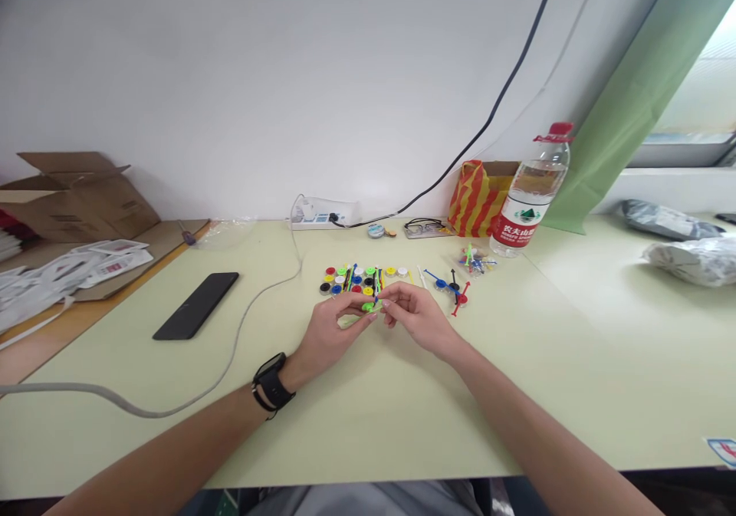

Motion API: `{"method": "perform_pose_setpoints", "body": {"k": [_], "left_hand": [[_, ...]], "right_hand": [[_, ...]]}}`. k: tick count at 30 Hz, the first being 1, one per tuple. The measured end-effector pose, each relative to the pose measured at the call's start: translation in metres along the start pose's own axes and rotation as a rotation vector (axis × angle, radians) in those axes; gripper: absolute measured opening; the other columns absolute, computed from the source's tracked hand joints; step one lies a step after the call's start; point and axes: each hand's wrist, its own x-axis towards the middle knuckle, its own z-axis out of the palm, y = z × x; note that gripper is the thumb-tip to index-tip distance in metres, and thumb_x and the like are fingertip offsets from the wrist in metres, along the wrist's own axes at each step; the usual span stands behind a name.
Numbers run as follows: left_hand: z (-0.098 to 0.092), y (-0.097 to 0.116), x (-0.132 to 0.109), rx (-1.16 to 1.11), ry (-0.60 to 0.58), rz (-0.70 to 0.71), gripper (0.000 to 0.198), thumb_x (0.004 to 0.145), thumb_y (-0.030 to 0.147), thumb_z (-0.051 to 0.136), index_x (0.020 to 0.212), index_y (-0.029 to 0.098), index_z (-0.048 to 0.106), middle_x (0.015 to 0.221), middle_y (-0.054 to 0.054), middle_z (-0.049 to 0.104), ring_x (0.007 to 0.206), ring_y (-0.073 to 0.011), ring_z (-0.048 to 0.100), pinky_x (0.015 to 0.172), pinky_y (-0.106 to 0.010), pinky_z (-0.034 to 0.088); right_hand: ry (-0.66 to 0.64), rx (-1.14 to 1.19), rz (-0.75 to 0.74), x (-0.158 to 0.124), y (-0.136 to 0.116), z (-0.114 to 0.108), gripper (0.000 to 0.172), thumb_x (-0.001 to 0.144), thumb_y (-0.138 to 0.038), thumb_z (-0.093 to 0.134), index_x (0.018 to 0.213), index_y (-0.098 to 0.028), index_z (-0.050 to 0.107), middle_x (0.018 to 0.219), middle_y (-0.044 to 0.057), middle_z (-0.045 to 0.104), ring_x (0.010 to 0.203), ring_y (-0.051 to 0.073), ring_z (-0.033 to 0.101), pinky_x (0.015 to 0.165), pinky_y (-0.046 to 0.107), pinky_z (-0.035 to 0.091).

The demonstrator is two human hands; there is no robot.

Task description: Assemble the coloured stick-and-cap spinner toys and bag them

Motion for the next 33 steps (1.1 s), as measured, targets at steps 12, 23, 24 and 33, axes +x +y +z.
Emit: {"method": "perform_pose_setpoints", "body": {"k": [12, 23, 24, 33], "left_hand": [[-0.0023, 0.0025, -0.0004, 0.15, -0.037, 0.092, 0.021, 0.093, 0.024, 0.065, 0.112, 0.026, 0.072, 0.107, -0.003, 0.076, 0.098, -0.021, 0.07, 0.091, -0.035, 0.054], [-0.0019, 0.0007, -0.0002, 0.132, -0.067, 0.097, 0.019, 0.093, 0.024, 0.064, 0.11, 0.027, 0.072, 0.107, -0.004, 0.076, 0.099, -0.0215, 0.07, 0.092, -0.037, 0.055], [-0.0018, 0.0013, -0.0002, 0.128, -0.068, 0.094, 0.019, 0.093, 0.024, 0.065, 0.11, 0.027, 0.072, 0.107, -0.003, 0.076, 0.098, -0.0211, 0.071, 0.092, -0.036, 0.055], [-0.0007, 0.0028, -0.0012, 0.086, -0.108, 0.074, 0.016, 0.093, 0.028, 0.065, 0.107, 0.024, 0.073, 0.104, -0.004, 0.077, 0.09, -0.0191, 0.072, 0.086, -0.033, 0.057]], "right_hand": [[-0.041, -0.045, 0.104, -0.0015, 0.0025, -0.0001, 0.032, 0.087, -0.05, 0.068, 0.094, -0.019, 0.067, 0.064, -0.004, 0.051, 0.053, 0.01, 0.044, 0.051, 0.025, 0.036], [-0.076, -0.049, 0.247, -0.0022, 0.0035, -0.0039, 0.039, 0.087, -0.056, 0.067, 0.103, -0.021, 0.064, 0.059, -0.009, 0.036, 0.053, 0.01, 0.029, 0.049, 0.024, 0.019], [-0.073, -0.057, 0.241, -0.0023, 0.0034, -0.0036, 0.039, 0.088, -0.057, 0.066, 0.103, -0.021, 0.064, 0.059, -0.009, 0.035, 0.053, 0.01, 0.029, 0.049, 0.024, 0.019], [0.018, -0.151, 0.132, -0.0029, -0.0035, 0.0027, 0.044, 0.09, -0.064, 0.06, 0.101, -0.021, 0.061, 0.06, -0.006, 0.045, 0.054, 0.011, 0.031, 0.051, 0.025, 0.022]]}}
